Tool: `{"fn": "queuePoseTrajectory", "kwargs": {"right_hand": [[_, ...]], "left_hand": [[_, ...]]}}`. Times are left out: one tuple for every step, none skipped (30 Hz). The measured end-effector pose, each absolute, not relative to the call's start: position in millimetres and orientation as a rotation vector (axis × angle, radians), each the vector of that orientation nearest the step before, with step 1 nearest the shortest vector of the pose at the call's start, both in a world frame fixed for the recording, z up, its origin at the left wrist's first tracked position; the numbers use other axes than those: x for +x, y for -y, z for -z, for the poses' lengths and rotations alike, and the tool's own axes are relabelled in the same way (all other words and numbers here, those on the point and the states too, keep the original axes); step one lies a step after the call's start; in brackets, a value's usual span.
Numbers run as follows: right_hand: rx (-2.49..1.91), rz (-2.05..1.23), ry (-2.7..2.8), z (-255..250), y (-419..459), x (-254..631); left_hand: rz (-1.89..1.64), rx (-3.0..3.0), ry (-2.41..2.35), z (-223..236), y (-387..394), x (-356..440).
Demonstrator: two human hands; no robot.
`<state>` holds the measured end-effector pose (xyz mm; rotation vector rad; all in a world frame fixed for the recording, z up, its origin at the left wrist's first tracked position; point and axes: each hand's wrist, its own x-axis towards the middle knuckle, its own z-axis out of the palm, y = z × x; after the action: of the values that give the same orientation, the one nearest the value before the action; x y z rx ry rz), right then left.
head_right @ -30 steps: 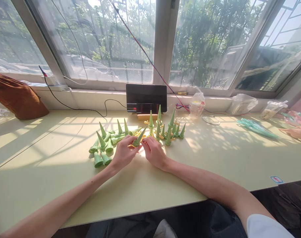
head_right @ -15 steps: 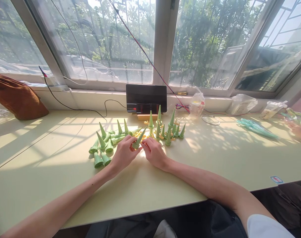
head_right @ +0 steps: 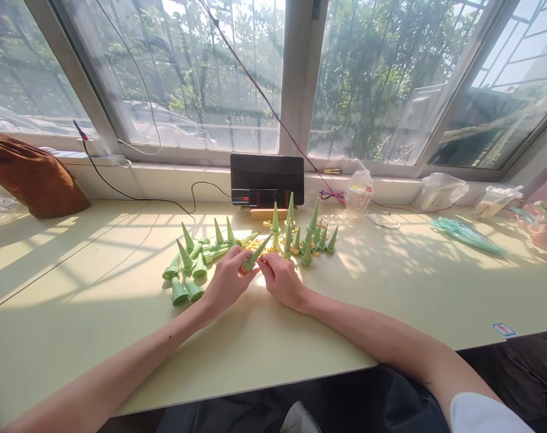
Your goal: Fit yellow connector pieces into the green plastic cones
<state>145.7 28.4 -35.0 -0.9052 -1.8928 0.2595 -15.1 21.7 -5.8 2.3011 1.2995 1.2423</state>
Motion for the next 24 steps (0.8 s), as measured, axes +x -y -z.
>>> {"fn": "queuePoseTrajectory", "kwargs": {"right_hand": [[-0.907,-0.262,1.887,34.9,-28.3,145.6],[-0.911,-0.265,1.877,34.6,-28.2,145.5],[-0.916,-0.271,1.867,34.3,-28.2,145.3],[-0.922,-0.279,1.857,33.9,-28.2,145.1],[-0.928,-0.285,1.847,33.4,-28.3,144.8],[-0.933,-0.289,1.839,32.9,-28.3,144.6],[-0.938,-0.289,1.834,32.4,-28.3,144.4],[-0.94,-0.285,1.83,31.9,-28.2,144.2],[-0.942,-0.28,1.826,31.5,-28.0,144.1],[-0.943,-0.274,1.824,31.2,-27.8,144.0],[-0.944,-0.27,1.822,31.1,-27.5,143.9],[-0.943,-0.268,1.822,31.1,-27.2,143.8],[-0.94,-0.271,1.822,31.3,-26.8,143.7],[-0.936,-0.278,1.822,31.6,-26.6,143.6],[-0.93,-0.289,1.822,32.1,-26.4,143.5],[-0.923,-0.303,1.82,32.7,-26.3,143.4],[-0.916,-0.318,1.816,33.2,-26.4,143.2],[-0.913,-0.334,1.813,33.8,-26.5,143.1],[-0.913,-0.349,1.808,34.2,-26.7,143.0],[-0.916,-0.363,1.802,34.4,-27.1,142.9],[-0.923,-0.378,1.795,34.6,-27.4,142.9],[-0.931,-0.392,1.787,34.6,-27.8,142.9],[-0.939,-0.403,1.779,34.6,-28.1,143.0],[-0.945,-0.411,1.772,34.5,-28.4,143.0]], "left_hand": [[-1.247,2.303,-1.29,4.9,-21.1,-14.9],[-1.25,2.302,-1.274,3.8,-20.4,-14.7],[-1.254,2.294,-1.252,2.4,-19.6,-14.4],[-1.255,2.281,-1.226,1.0,-18.7,-14.2],[-1.258,2.264,-1.2,-0.5,-17.9,-13.9],[-1.263,2.243,-1.177,-1.9,-17.3,-13.7],[-1.268,2.221,-1.161,-3.0,-16.8,-13.5],[-1.269,2.202,-1.153,-3.9,-16.6,-13.4],[-1.267,2.182,-1.151,-4.4,-16.7,-13.3],[-1.26,2.158,-1.155,-4.6,-17.0,-13.3],[-1.254,2.126,-1.165,-4.4,-17.5,-13.4],[-1.248,2.086,-1.177,-3.9,-18.1,-13.5],[-1.244,2.04,-1.188,-3.4,-18.9,-13.6],[-1.244,1.993,-1.197,-3.0,-19.5,-13.8],[-1.242,1.949,-1.2,-2.7,-20.0,-13.8],[-1.239,1.911,-1.201,-2.6,-20.4,-13.9],[-1.235,1.881,-1.202,-2.9,-20.4,-13.9],[-1.229,1.859,-1.206,-3.6,-20.2,-13.8],[-1.228,1.845,-1.215,-4.5,-19.7,-13.7],[-1.23,1.837,-1.229,-5.7,-18.9,-13.4],[-1.232,1.833,-1.244,-7.0,-18.0,-13.1],[-1.236,1.831,-1.261,-8.3,-16.9,-12.8],[-1.242,1.832,-1.277,-9.5,-15.9,-12.4],[-1.244,1.833,-1.288,-10.4,-14.9,-12.0]]}}
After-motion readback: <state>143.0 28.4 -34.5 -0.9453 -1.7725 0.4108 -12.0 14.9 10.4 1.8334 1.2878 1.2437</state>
